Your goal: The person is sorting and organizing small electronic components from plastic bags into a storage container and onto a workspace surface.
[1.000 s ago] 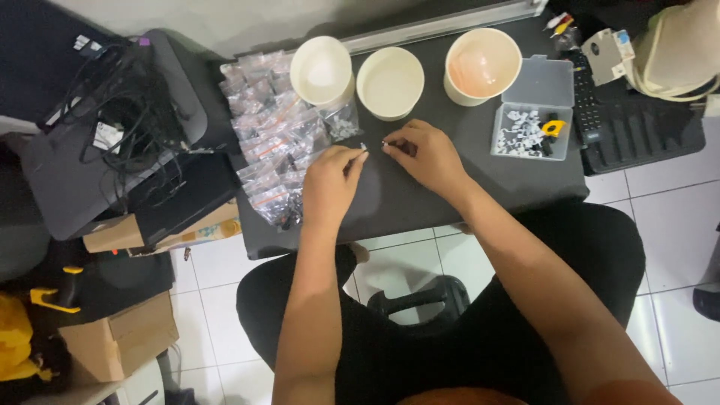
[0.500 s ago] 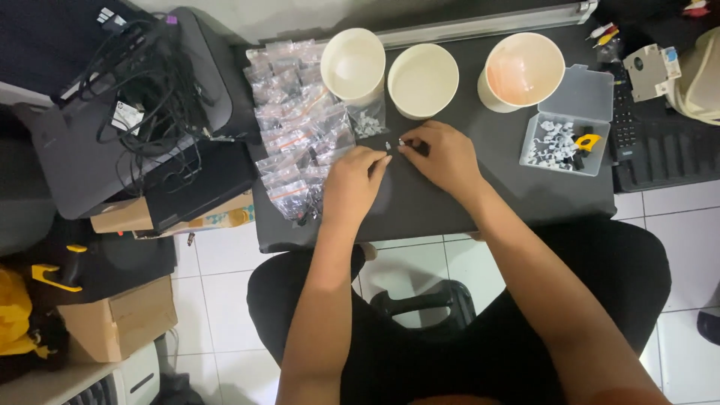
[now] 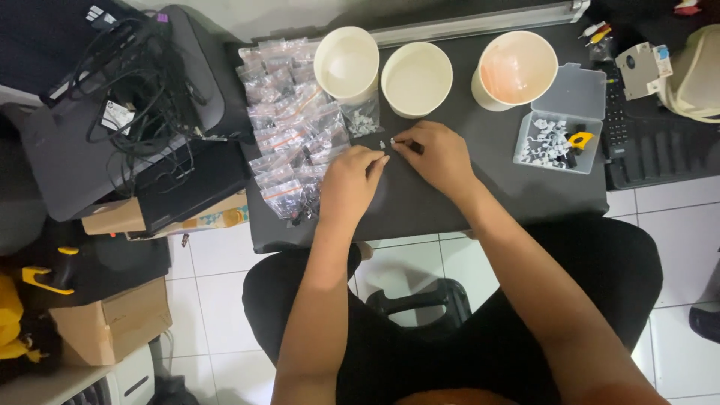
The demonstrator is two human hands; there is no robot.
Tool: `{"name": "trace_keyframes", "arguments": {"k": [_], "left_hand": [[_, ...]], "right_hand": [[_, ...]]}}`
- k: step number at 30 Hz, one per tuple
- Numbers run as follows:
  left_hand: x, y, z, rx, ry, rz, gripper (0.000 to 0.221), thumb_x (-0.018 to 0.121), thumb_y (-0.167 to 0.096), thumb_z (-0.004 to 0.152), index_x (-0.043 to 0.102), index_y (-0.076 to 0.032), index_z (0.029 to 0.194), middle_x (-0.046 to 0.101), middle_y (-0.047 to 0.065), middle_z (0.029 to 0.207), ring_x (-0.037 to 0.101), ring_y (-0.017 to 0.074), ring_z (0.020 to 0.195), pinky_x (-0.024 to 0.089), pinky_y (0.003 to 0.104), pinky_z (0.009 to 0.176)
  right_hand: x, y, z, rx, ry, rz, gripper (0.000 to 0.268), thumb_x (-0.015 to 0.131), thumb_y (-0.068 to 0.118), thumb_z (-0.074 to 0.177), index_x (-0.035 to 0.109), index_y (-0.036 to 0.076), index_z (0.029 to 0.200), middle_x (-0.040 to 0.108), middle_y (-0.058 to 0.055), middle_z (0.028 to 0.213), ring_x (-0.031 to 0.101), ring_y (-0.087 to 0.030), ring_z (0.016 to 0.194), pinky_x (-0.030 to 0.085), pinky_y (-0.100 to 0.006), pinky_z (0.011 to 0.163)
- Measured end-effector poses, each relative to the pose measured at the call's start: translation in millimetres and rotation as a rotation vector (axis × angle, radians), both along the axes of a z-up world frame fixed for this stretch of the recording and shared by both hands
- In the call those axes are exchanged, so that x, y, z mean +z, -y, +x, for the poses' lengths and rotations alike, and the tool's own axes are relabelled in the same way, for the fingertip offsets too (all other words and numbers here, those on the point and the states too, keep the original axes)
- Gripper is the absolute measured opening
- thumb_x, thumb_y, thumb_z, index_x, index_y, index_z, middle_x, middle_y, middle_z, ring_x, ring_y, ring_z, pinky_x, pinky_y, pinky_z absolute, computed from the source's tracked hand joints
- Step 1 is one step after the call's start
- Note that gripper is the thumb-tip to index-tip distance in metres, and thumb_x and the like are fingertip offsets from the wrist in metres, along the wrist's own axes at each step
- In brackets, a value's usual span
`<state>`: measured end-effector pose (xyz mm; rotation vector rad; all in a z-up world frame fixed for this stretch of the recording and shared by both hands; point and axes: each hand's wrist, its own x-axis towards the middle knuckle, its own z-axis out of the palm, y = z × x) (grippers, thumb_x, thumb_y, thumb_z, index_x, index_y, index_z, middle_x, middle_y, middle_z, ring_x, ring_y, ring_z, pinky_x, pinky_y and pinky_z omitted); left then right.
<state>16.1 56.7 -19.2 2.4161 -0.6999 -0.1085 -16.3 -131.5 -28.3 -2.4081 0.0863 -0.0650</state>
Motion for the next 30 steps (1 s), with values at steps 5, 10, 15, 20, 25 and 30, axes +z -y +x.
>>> {"name": "trace_keyframes", "arguments": {"k": [5,10,15,20,25,30], "left_hand": [[2.8,1.9,-2.0,-0.004,-0.010,-0.019,0.018,0.069,-0.024,0.101,0.077,-0.008,0.103,0.073,0.008,0.089,0.074,0.0208,0.084,0.062,0.030,0.071],[7.7,2.7,-3.4,-0.004,-0.032,-0.001,0.019,0.068,-0.025,0.101,0.077,-0.009,0.104,0.073,0.007,0.090,0.073,0.0199,0.085,0.062,0.028,0.071],[4.3,12.8,-5.7,-0.012,-0.022,-0.006,0.017,0.070,-0.025,0.101,0.077,-0.010,0.103,0.073,0.007,0.090,0.074,0.0195,0.085,0.062,0.027,0.070],[23.7,26.3,-20.9,-0.074,-0.073,-0.031,0.015,0.071,-0.024,0.100,0.079,-0.012,0.105,0.075,0.005,0.092,0.075,0.0204,0.088,0.062,0.028,0.071],[29.2,62.0,-43.4,-0.148,-0.113,-0.087,0.014,0.074,-0.023,0.098,0.080,-0.013,0.104,0.076,0.006,0.092,0.075,0.0229,0.089,0.064,0.030,0.072],[33.3,80.2,-55.6,-0.173,-0.194,-0.102,0.013,0.074,-0.022,0.098,0.080,-0.011,0.104,0.077,0.007,0.095,0.075,0.0230,0.091,0.064,0.032,0.074]], "right_hand": [[1.5,-1.0,-2.0,-0.008,0.001,-0.019,0.015,0.073,0.018,0.096,0.079,0.009,0.106,0.074,-0.010,0.093,0.071,-0.027,0.088,0.059,-0.038,0.072],[2.3,1.0,-5.4,0.000,0.018,0.022,0.017,0.075,0.018,0.094,0.078,0.007,0.108,0.074,-0.011,0.093,0.070,-0.027,0.085,0.059,-0.036,0.068],[10.9,10.8,-17.8,-0.027,0.022,0.101,0.017,0.074,0.012,0.094,0.078,0.002,0.107,0.073,-0.015,0.092,0.071,-0.026,0.082,0.059,-0.035,0.065],[53.3,60.3,-50.6,-0.071,0.004,-0.046,0.016,0.075,0.011,0.093,0.079,0.004,0.107,0.074,-0.014,0.092,0.072,-0.030,0.081,0.060,-0.041,0.066],[80.8,134.1,-84.7,-0.210,-0.105,-0.140,0.018,0.074,0.008,0.091,0.080,0.006,0.108,0.076,-0.015,0.093,0.073,-0.037,0.084,0.058,-0.048,0.069],[45.4,164.8,-81.7,-0.302,-0.187,-0.242,0.016,0.076,0.016,0.089,0.082,0.011,0.103,0.078,-0.012,0.088,0.075,-0.035,0.081,0.060,-0.047,0.067]]}}
